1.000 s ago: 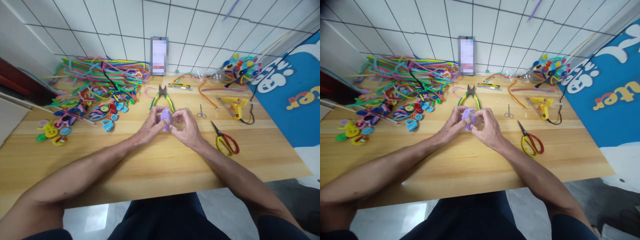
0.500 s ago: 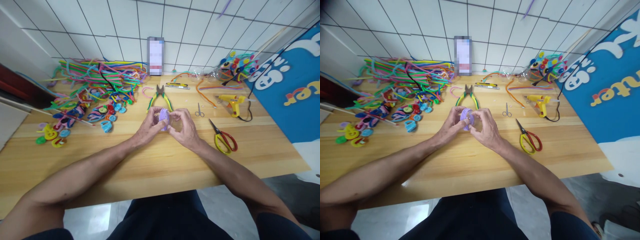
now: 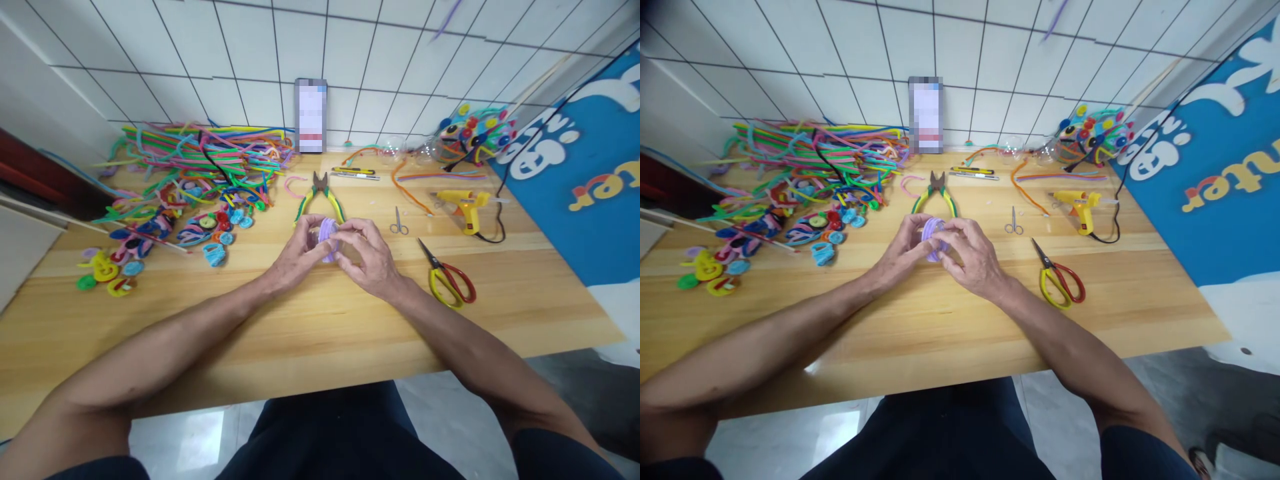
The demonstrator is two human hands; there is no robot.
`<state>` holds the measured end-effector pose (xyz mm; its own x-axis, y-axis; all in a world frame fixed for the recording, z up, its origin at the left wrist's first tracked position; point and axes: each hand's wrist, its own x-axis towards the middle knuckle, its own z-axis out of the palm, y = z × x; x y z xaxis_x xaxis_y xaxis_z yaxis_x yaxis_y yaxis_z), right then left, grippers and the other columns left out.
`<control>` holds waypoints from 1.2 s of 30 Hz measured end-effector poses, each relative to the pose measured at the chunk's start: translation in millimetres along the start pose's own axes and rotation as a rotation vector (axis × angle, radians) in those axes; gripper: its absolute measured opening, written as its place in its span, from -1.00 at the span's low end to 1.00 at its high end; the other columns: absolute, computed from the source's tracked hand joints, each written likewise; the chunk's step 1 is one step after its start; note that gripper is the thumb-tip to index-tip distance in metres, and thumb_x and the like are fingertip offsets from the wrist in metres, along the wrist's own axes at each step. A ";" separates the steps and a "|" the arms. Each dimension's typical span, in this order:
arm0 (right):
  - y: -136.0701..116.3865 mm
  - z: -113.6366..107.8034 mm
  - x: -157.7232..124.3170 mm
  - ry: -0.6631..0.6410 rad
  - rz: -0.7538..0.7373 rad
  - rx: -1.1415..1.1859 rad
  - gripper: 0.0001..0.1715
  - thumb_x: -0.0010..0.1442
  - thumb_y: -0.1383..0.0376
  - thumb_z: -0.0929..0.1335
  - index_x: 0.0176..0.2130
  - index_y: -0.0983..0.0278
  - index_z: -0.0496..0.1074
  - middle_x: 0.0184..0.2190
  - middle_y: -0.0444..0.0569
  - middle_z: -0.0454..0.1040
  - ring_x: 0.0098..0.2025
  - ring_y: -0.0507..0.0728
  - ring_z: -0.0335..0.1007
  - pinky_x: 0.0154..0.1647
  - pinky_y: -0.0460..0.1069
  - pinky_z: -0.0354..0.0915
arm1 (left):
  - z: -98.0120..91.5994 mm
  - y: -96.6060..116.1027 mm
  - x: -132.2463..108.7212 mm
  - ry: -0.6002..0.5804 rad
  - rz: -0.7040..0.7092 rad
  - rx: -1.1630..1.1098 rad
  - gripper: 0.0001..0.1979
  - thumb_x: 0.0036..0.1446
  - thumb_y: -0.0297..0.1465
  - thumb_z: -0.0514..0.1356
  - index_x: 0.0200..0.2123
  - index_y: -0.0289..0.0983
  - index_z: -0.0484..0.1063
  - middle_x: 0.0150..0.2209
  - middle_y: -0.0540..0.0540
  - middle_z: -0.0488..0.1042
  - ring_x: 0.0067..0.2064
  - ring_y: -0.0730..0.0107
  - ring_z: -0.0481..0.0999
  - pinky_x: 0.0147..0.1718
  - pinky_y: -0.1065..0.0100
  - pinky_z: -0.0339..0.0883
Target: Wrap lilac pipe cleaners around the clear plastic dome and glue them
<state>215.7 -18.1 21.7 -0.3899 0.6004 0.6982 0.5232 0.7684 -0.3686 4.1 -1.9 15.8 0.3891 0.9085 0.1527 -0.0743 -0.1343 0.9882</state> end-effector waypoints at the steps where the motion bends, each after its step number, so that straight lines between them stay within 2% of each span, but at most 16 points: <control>1: 0.0 -0.6 -0.1 -0.012 0.009 -0.005 -0.43 0.34 0.39 0.44 0.26 0.01 0.46 0.15 0.10 0.49 0.19 0.34 0.51 0.16 0.32 0.56 | -1.0 0.6 -0.3 -0.013 -0.001 0.000 -0.50 0.35 -0.04 0.35 0.16 -0.13 0.27 0.10 -0.11 0.50 0.09 0.20 0.55 0.05 0.19 0.53; 7: -0.6 -3.8 -0.2 -0.020 0.042 0.001 -0.43 0.31 0.39 0.45 0.25 -0.01 0.48 0.14 0.08 0.51 0.19 0.35 0.52 0.19 0.34 0.54 | -4.2 0.7 -1.5 -0.069 -0.007 -0.037 -0.42 0.27 -0.11 0.42 0.21 -0.12 0.26 0.14 -0.13 0.50 0.15 0.14 0.57 0.11 0.13 0.55; 17: -1.1 -5.1 0.8 -0.030 0.081 0.051 -0.46 0.29 0.38 0.46 0.21 0.02 0.52 0.13 0.08 0.55 0.19 0.36 0.53 0.23 0.35 0.52 | -3.9 -7.8 -0.9 -0.035 0.007 0.007 -0.41 0.29 -0.06 0.42 0.23 -0.11 0.29 0.14 -0.13 0.50 0.10 0.18 0.57 0.07 0.16 0.53; 36: -3.5 -3.2 -1.8 0.008 -0.005 0.001 -0.45 0.36 0.41 0.42 0.28 0.08 0.47 0.14 0.12 0.54 0.19 0.32 0.54 0.20 0.27 0.56 | 2.5 -6.4 -1.0 0.020 0.023 -0.045 -0.40 0.20 -0.15 0.48 0.17 -0.15 0.30 0.05 -0.08 0.51 -0.03 0.34 0.58 -0.07 0.32 0.53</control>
<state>217.0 -22.6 23.7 -0.3868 0.5948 0.7047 0.5202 0.7717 -0.3658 6.4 -2.9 9.4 0.3686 0.9130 0.1748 -0.1243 -0.1379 0.9826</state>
